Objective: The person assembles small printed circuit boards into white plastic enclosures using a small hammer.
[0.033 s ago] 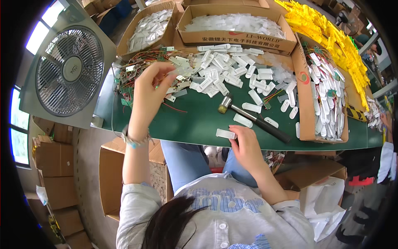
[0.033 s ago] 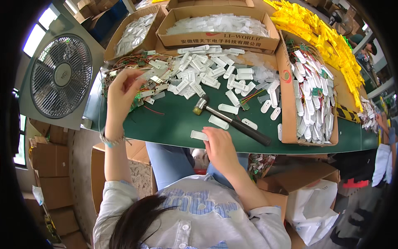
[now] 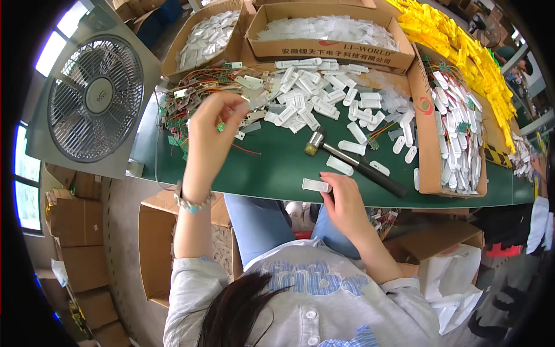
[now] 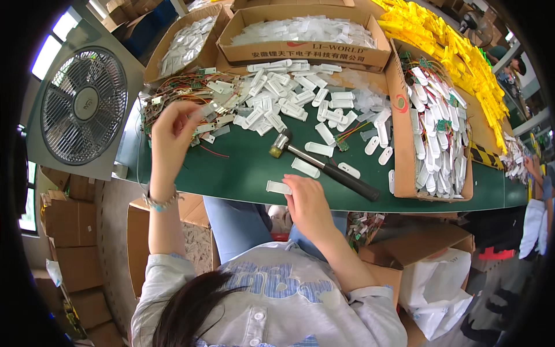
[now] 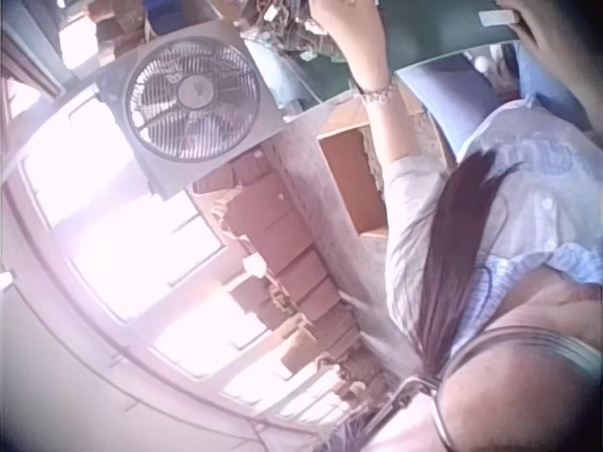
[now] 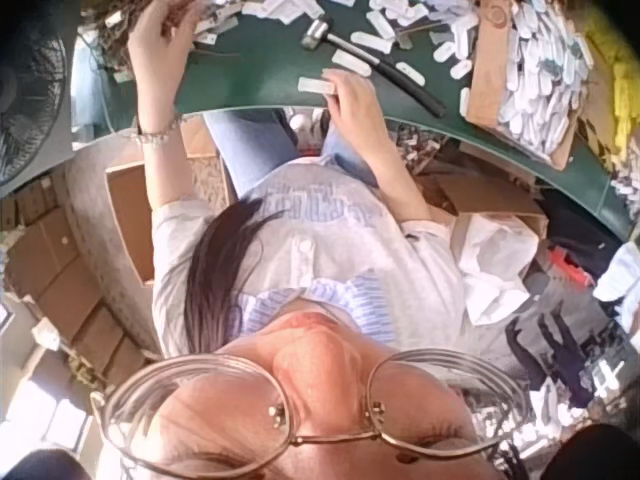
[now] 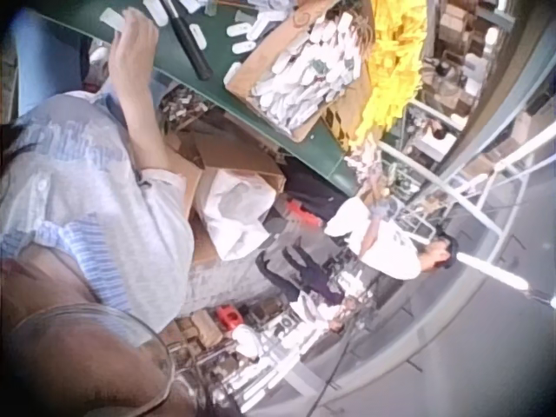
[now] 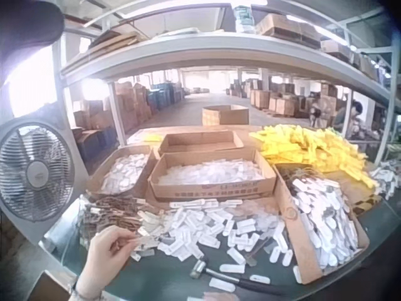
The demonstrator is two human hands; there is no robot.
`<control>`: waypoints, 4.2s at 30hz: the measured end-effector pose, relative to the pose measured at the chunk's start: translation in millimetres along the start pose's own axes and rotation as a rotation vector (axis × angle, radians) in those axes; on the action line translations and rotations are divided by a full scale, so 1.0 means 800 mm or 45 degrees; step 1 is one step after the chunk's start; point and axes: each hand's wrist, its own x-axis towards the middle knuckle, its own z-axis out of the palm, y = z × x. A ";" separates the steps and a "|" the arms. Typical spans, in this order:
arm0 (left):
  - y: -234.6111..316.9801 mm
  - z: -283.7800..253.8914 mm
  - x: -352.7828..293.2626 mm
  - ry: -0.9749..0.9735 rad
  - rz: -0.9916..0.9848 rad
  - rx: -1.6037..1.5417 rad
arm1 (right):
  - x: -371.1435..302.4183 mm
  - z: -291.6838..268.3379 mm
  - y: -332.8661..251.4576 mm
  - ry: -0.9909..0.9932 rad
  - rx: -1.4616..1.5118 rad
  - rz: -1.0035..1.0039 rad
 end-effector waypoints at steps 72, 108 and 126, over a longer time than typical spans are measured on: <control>-0.007 0.092 -0.126 -0.454 0.434 0.237 | 0.000 0.000 -0.016 -0.086 -0.356 -0.135; -0.025 0.103 -0.121 -0.567 0.520 0.027 | 0.013 -0.017 0.007 -0.179 -0.138 -0.190; -0.036 0.107 -0.131 -0.463 0.502 -0.126 | 0.015 -0.020 0.005 -0.236 -0.147 -0.183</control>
